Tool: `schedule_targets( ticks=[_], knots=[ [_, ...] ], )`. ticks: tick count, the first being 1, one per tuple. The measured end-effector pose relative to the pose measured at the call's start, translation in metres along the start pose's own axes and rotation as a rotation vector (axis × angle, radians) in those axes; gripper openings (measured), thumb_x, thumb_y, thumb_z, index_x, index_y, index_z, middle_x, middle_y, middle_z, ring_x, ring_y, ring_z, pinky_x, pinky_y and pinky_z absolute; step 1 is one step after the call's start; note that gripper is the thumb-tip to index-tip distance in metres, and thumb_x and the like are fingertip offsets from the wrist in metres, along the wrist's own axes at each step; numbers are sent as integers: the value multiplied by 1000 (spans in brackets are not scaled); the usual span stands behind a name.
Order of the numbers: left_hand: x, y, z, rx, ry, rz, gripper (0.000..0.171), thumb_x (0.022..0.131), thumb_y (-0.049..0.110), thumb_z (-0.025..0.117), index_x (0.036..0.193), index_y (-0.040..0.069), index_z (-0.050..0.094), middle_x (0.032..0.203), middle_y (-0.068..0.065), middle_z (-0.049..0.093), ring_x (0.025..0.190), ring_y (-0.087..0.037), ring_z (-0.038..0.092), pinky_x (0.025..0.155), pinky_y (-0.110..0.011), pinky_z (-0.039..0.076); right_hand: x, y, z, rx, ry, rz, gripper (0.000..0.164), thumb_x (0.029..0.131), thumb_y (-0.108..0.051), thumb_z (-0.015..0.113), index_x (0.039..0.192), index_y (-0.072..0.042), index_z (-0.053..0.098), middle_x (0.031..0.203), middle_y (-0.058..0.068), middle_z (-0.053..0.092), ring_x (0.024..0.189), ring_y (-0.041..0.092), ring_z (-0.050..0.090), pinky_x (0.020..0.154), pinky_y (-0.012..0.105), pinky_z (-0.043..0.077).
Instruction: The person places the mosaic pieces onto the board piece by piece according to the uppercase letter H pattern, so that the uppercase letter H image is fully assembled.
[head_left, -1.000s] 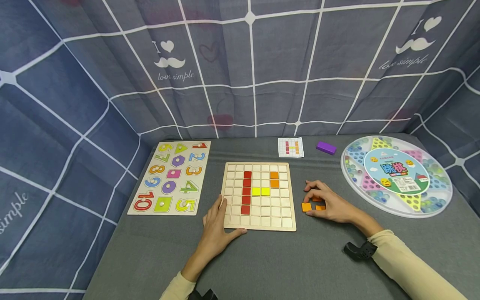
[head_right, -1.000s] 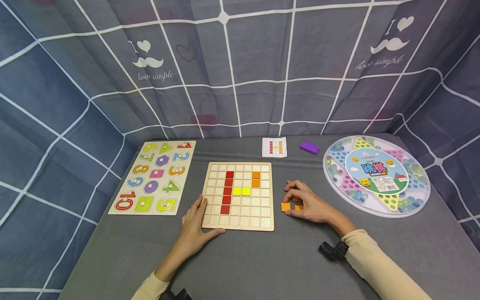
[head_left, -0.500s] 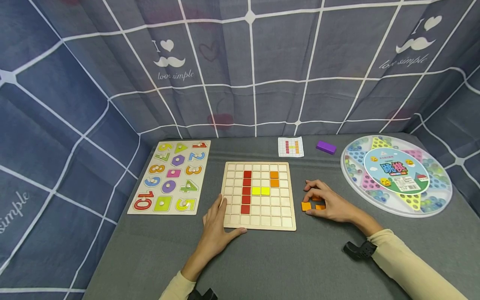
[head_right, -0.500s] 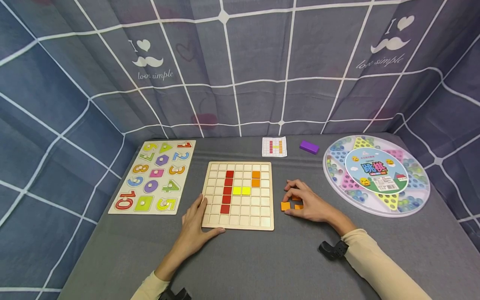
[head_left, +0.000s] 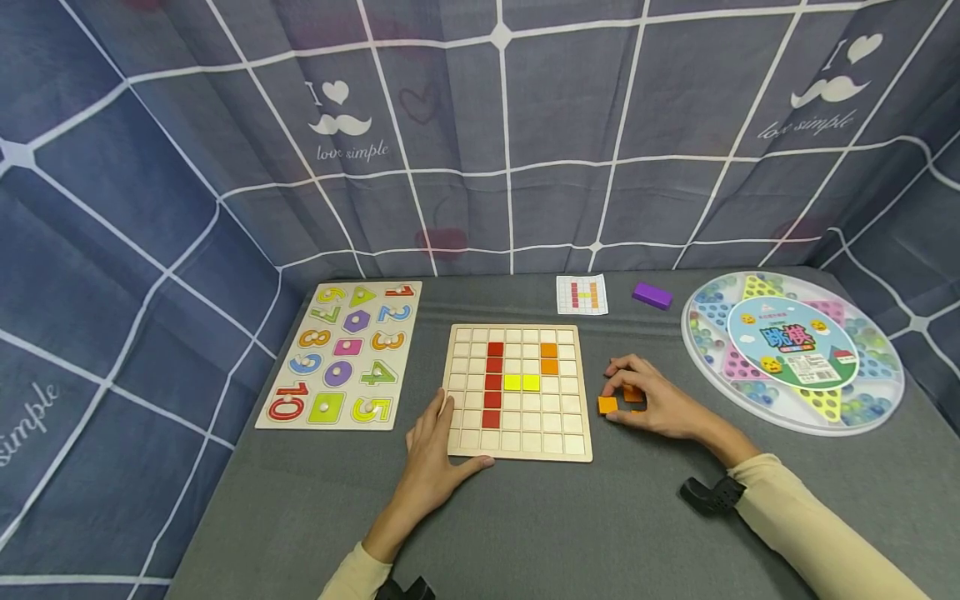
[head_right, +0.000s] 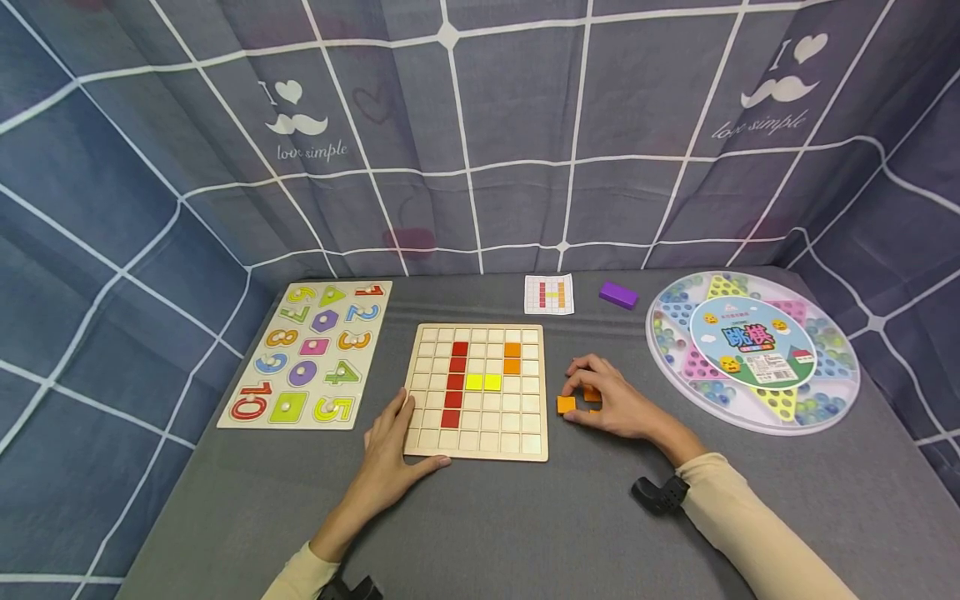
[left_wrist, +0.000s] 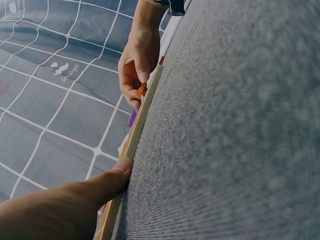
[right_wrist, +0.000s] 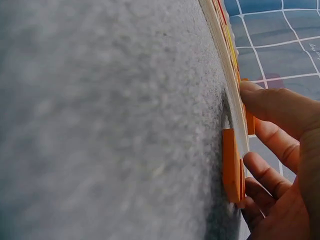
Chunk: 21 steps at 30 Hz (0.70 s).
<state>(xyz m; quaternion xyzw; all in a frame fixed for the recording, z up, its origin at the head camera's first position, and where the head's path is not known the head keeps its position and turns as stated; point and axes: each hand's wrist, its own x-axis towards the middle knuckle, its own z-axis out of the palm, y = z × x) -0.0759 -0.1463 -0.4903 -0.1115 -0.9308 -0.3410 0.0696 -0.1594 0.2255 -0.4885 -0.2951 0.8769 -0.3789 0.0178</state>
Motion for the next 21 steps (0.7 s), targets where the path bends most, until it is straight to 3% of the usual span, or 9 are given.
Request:
schedule_targets(
  ticks=[3, 6, 12, 21],
  knots=[
    [0, -1, 1, 4, 2, 4, 109, 67, 43, 88, 148, -8, 34, 157, -25, 25, 138, -42, 33, 99, -54, 22, 5, -3, 2, -2, 10, 7, 27, 80, -25, 83, 100, -31, 65, 127, 5, 51, 129, 34, 41, 101, 56, 31],
    [0, -1, 1, 9, 6, 9, 109, 67, 43, 88, 147, -8, 34, 157, -25, 26, 137, -42, 33, 98, -54, 22, 12, -6, 5, 7, 20, 1, 27, 80, -24, 82, 100, -29, 66, 128, 7, 52, 127, 33, 42, 101, 60, 27],
    [0, -2, 2, 12, 4, 3, 109, 68, 43, 88, 148, -7, 34, 157, -25, 26, 137, -42, 33, 97, -54, 23, 30, -17, 13, 30, 64, -20, 27, 78, -22, 84, 99, -25, 67, 125, 10, 53, 120, 29, 44, 99, 59, 22],
    [-1, -2, 2, 13, 0, 1, 109, 68, 44, 87, 148, -6, 33, 158, -24, 25, 137, -41, 33, 97, -53, 23, 53, -27, 29, 29, 88, -30, 26, 78, -20, 84, 99, -19, 68, 123, 13, 53, 119, 30, 44, 98, 57, 23]
  ],
)
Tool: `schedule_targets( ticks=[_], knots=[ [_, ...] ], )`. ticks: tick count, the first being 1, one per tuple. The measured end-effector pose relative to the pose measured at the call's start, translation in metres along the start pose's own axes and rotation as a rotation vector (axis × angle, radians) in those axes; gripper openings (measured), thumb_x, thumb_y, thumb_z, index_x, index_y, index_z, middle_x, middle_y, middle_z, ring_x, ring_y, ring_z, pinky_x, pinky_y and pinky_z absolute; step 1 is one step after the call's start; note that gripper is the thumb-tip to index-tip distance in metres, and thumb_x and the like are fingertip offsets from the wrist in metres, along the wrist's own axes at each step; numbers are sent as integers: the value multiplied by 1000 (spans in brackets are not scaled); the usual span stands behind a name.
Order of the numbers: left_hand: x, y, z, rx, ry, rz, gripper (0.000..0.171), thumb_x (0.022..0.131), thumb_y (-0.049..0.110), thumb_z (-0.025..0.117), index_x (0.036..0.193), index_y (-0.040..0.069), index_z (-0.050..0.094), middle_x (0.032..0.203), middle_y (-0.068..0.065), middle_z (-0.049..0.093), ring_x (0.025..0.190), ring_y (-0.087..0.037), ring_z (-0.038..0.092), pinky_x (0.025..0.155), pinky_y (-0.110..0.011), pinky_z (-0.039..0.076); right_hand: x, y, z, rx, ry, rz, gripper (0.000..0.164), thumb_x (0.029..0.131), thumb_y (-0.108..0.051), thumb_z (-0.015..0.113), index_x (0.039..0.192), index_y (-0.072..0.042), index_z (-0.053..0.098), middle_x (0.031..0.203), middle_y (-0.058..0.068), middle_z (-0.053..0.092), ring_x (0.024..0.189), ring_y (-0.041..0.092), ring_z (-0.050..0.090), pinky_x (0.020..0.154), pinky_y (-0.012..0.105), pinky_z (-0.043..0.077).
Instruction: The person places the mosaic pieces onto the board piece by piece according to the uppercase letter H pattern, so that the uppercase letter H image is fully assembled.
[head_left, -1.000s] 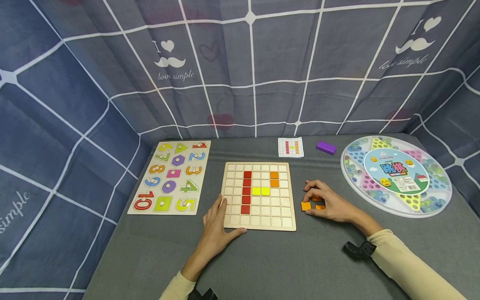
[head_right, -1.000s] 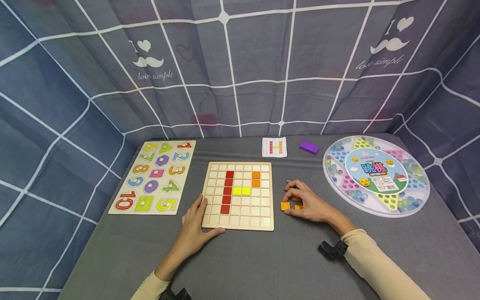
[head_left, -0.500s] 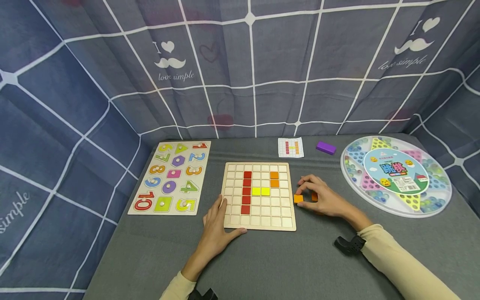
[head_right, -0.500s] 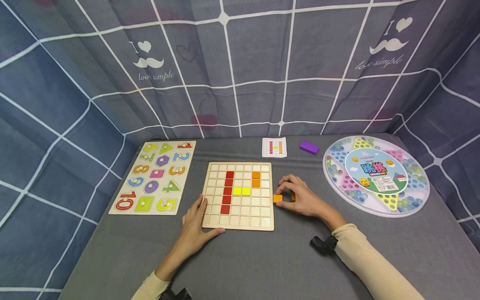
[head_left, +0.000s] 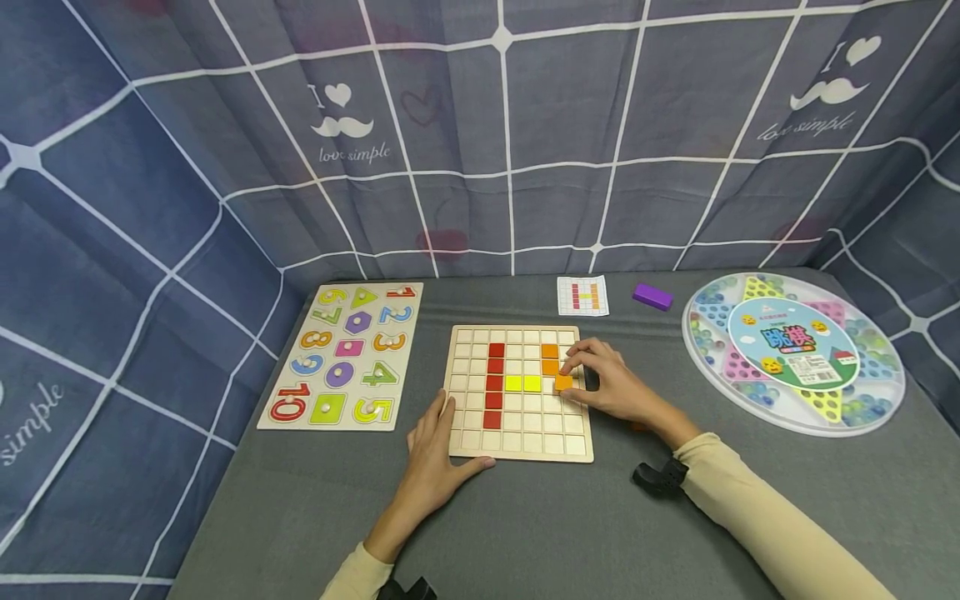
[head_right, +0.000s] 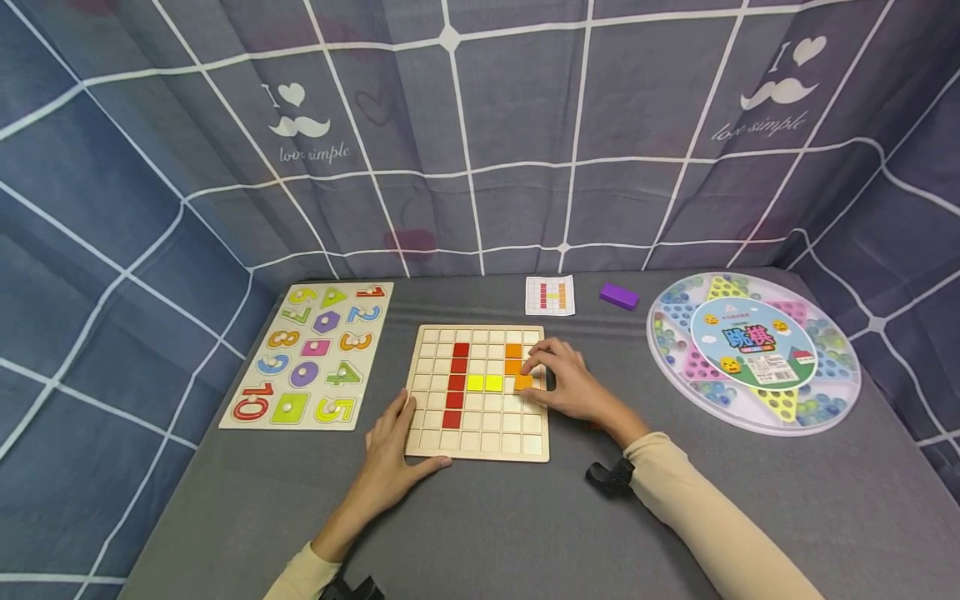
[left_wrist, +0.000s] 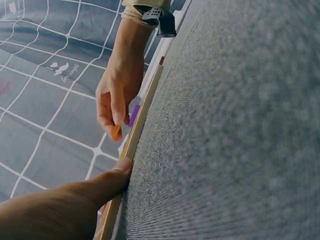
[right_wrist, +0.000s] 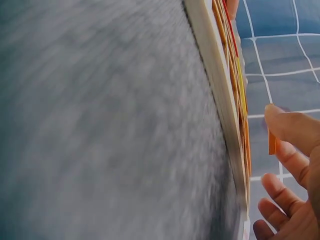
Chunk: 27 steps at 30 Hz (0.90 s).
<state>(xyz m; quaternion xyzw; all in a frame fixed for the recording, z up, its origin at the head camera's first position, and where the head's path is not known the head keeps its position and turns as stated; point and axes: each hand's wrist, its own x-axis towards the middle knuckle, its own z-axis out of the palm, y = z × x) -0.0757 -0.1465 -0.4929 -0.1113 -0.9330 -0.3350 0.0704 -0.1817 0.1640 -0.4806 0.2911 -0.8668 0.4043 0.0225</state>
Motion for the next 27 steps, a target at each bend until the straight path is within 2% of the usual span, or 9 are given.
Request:
schedule_targets(
  ticks=[9, 27],
  knots=[
    [0, 0, -1, -14, -1, 3, 109, 68, 43, 88, 149, -6, 33, 158, -25, 25, 138, -42, 32, 98, -54, 22, 11, 1, 13, -14, 18, 7, 27, 76, -23, 85, 96, -19, 69, 120, 7, 54, 117, 29, 45, 93, 47, 25],
    [0, 1, -1, -8, 3, 3, 109, 68, 43, 88, 149, -6, 33, 158, -25, 25, 137, -42, 33, 98, -54, 22, 15, 0, 19, -32, -5, 75, 25, 77, -22, 84, 95, -21, 68, 127, 8, 51, 124, 32, 41, 94, 49, 23]
  ],
)
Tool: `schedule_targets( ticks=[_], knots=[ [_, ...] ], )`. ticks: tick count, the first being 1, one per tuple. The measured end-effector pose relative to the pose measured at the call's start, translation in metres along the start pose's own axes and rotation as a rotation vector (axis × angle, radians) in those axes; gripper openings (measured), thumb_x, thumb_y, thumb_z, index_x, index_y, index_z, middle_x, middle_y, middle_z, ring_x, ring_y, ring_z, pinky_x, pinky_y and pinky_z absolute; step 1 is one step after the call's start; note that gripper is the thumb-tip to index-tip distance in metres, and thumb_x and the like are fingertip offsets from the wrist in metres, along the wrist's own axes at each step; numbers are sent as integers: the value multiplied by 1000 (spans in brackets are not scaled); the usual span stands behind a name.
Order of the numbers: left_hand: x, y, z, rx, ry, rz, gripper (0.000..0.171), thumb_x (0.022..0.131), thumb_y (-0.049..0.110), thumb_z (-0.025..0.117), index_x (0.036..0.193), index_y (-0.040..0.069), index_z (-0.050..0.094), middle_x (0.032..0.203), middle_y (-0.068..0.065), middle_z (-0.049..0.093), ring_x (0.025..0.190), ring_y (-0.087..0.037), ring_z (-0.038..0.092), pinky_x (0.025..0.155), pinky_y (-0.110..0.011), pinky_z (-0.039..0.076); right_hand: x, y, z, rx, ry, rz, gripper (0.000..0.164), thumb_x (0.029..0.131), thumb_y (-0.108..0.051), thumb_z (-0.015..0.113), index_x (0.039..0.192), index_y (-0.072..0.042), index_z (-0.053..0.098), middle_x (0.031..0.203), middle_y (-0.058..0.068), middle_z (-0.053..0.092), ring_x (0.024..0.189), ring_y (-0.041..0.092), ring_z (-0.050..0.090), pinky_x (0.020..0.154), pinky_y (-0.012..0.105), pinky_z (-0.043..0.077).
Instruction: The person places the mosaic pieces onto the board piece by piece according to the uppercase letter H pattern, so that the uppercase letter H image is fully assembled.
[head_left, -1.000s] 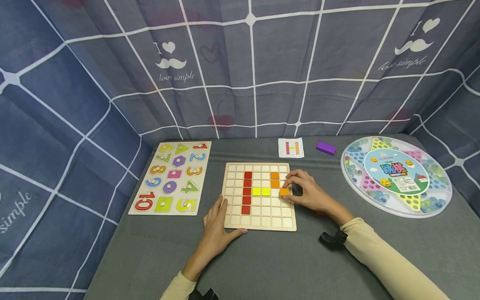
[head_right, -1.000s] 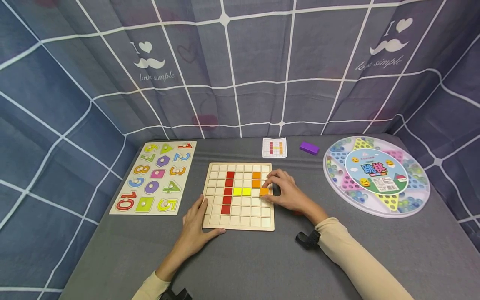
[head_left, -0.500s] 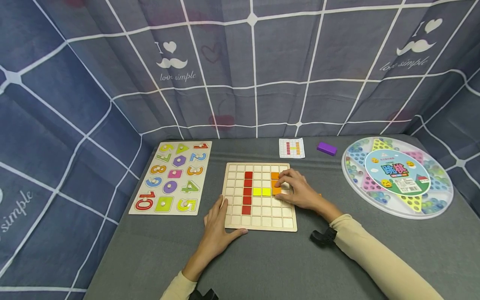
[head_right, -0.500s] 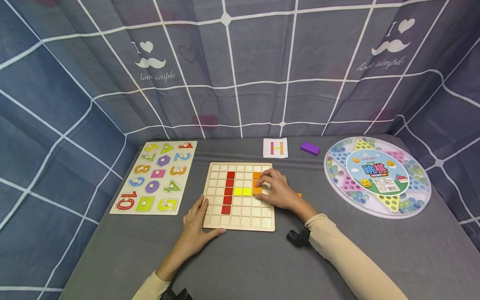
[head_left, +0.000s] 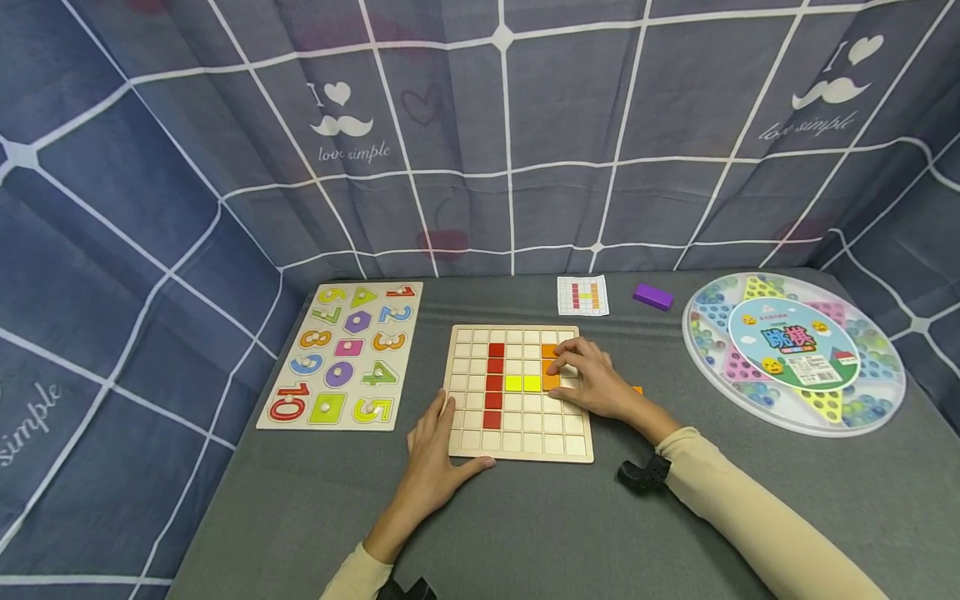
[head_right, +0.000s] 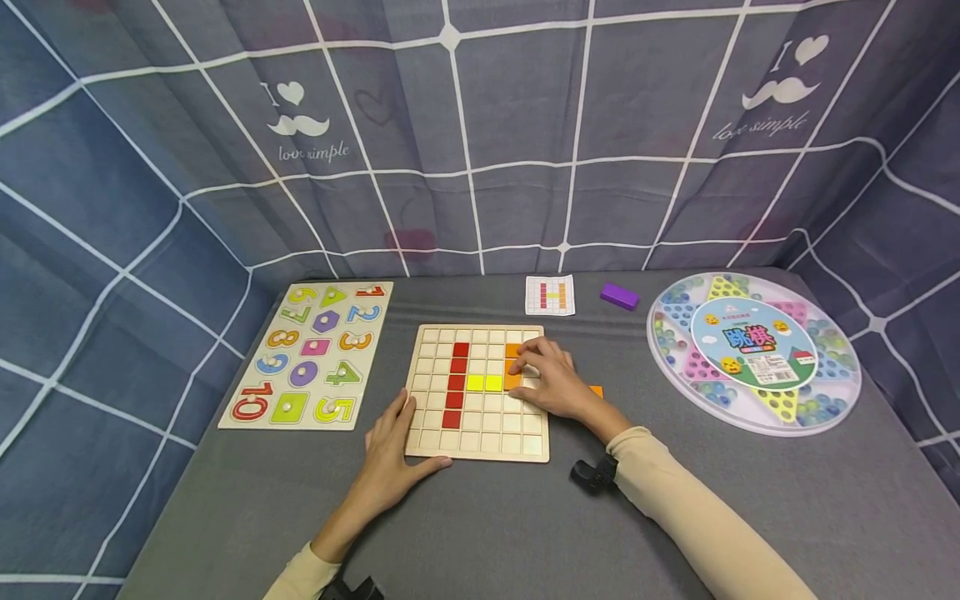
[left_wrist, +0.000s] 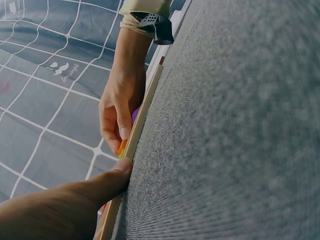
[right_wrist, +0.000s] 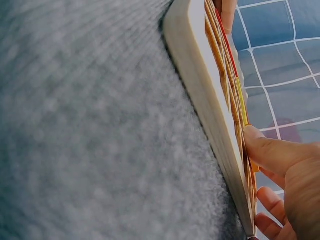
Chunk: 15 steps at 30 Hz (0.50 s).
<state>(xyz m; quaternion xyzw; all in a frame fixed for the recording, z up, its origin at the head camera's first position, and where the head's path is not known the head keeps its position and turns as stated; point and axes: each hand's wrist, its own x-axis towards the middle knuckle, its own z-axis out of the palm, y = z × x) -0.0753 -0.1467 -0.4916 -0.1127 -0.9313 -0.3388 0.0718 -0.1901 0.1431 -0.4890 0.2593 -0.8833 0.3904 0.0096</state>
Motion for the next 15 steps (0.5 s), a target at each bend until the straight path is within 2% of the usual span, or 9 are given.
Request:
schedule_targets(
  ticks=[15],
  knots=[
    [0, 0, 0, 2, -2, 1, 109, 68, 42, 88, 148, -7, 33, 158, -25, 24, 138, -43, 32, 99, -57, 21, -2, 2, 0, 16, -6, -9, 27, 76, -24, 85, 97, -23, 67, 128, 6, 52, 124, 31, 40, 93, 49, 22]
  ],
)
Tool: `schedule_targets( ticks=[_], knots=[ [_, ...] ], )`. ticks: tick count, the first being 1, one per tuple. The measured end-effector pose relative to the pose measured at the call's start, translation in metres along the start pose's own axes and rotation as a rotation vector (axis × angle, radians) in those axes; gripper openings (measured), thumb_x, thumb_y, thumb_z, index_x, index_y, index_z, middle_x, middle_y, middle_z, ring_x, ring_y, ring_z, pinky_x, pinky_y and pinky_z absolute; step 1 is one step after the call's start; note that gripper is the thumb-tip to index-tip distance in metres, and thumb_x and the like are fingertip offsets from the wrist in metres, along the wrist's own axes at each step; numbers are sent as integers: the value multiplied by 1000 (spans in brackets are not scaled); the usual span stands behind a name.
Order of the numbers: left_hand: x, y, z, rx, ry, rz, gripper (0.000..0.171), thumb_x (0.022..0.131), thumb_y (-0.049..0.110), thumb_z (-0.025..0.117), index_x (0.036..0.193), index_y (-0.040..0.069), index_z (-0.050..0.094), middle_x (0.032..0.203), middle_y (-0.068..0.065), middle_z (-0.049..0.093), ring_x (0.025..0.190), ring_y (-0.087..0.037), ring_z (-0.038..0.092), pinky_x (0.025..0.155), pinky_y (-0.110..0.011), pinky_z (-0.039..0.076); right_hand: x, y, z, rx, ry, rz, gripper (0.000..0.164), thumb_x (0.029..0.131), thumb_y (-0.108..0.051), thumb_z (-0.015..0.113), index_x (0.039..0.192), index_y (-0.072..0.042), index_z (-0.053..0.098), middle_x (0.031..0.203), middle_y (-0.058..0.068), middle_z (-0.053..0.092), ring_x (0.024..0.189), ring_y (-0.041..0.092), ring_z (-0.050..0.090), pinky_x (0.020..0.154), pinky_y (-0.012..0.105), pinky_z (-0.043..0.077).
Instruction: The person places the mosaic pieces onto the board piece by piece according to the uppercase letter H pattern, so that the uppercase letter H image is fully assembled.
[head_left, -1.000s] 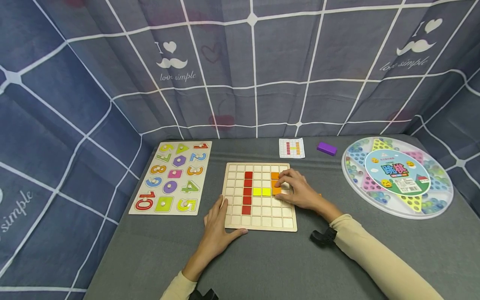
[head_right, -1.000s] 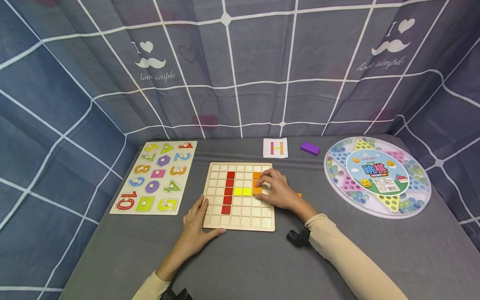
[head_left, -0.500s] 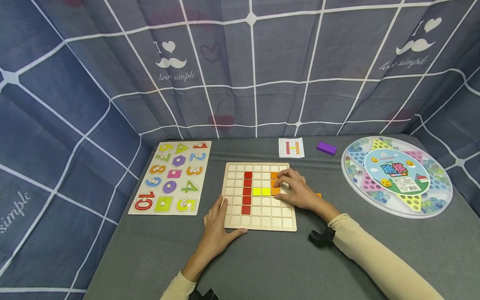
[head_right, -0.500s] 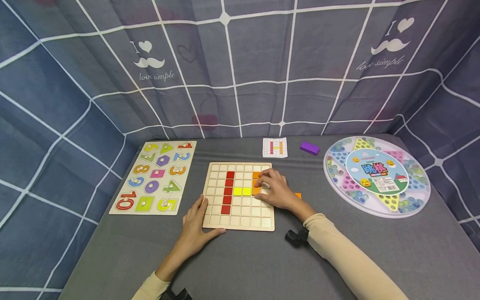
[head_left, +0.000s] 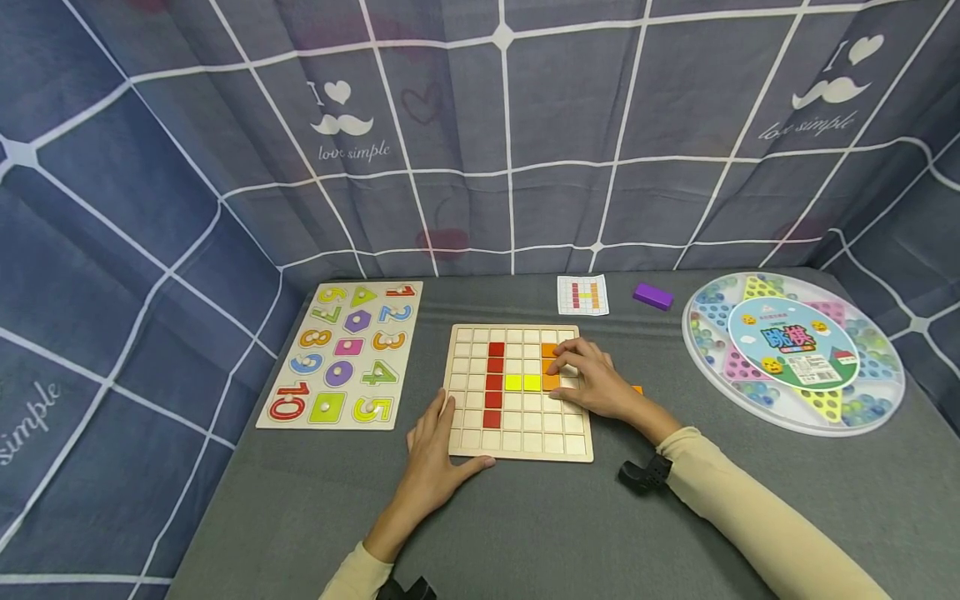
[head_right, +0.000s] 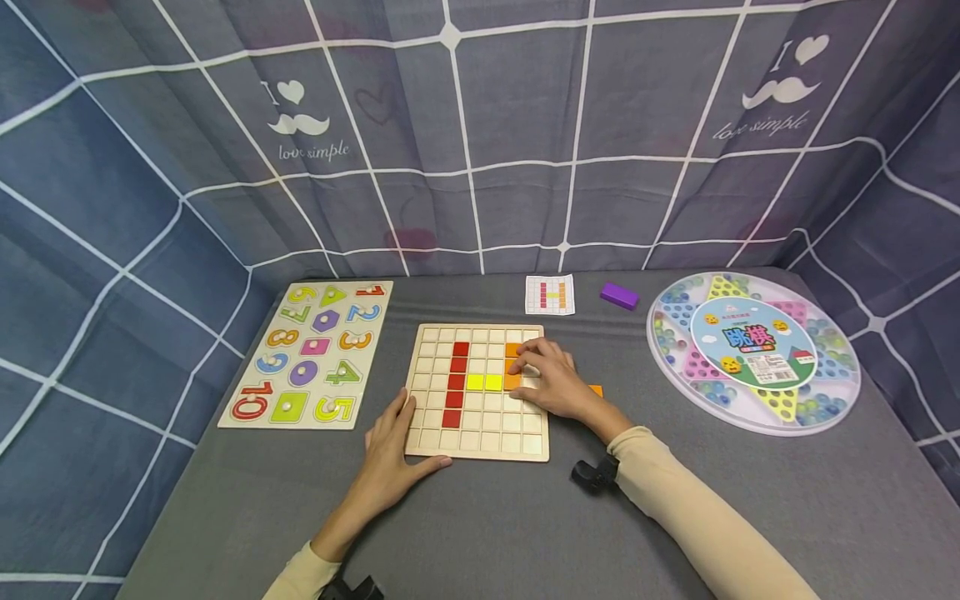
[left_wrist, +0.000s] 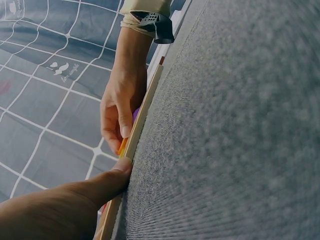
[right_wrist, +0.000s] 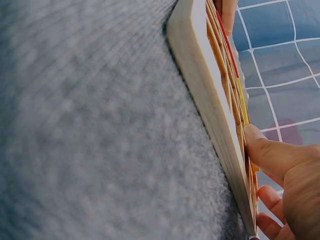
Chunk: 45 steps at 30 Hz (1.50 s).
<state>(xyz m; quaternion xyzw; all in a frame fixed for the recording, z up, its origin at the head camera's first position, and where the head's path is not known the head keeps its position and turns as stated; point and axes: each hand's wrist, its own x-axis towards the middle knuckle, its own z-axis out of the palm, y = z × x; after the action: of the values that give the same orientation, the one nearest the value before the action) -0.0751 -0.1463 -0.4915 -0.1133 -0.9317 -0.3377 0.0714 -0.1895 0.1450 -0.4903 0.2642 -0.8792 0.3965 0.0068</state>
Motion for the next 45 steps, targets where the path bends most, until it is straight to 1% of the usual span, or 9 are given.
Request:
schedule_targets(
  ticks=[13, 21, 34, 40, 45],
  knots=[
    [1, 1, -1, -2, -6, -9, 109, 68, 43, 88, 148, -6, 33, 158, -25, 24, 138, -43, 31, 98, -55, 22, -2, 0, -1, -7, -6, -31, 28, 78, -24, 84, 100, -23, 68, 129, 8, 52, 124, 32, 41, 94, 50, 20],
    [0, 0, -1, 1, -6, -9, 109, 68, 44, 88, 148, -6, 33, 157, -25, 25, 138, -43, 32, 98, -55, 22, -2, 2, -1, -5, -20, -24, 27, 79, -26, 83, 101, -24, 67, 129, 7, 52, 124, 30, 41, 94, 47, 20],
    [0, 0, -1, -6, -1, 2, 109, 68, 42, 88, 149, -6, 33, 158, -25, 25, 138, -43, 32, 100, -56, 22, -1, 4, -1, -4, -25, -27, 25, 81, -27, 82, 101, -25, 68, 130, 6, 51, 125, 30, 40, 94, 48, 20],
    [0, 0, -1, -9, 1, 4, 109, 68, 42, 88, 149, -7, 33, 158, -25, 24, 138, -43, 31, 99, -55, 21, -2, 4, -2, -6, -28, -48, 27, 81, -26, 81, 104, -24, 69, 131, 6, 51, 125, 31, 40, 93, 48, 21],
    [0, -1, -1, -4, 3, 9, 109, 68, 43, 88, 148, -7, 33, 158, -25, 24, 138, -43, 32, 99, -55, 22, -4, 5, -5, 1, -38, -82, 31, 82, -25, 80, 111, -21, 69, 134, 9, 52, 127, 32, 40, 94, 49, 22]
  ],
)
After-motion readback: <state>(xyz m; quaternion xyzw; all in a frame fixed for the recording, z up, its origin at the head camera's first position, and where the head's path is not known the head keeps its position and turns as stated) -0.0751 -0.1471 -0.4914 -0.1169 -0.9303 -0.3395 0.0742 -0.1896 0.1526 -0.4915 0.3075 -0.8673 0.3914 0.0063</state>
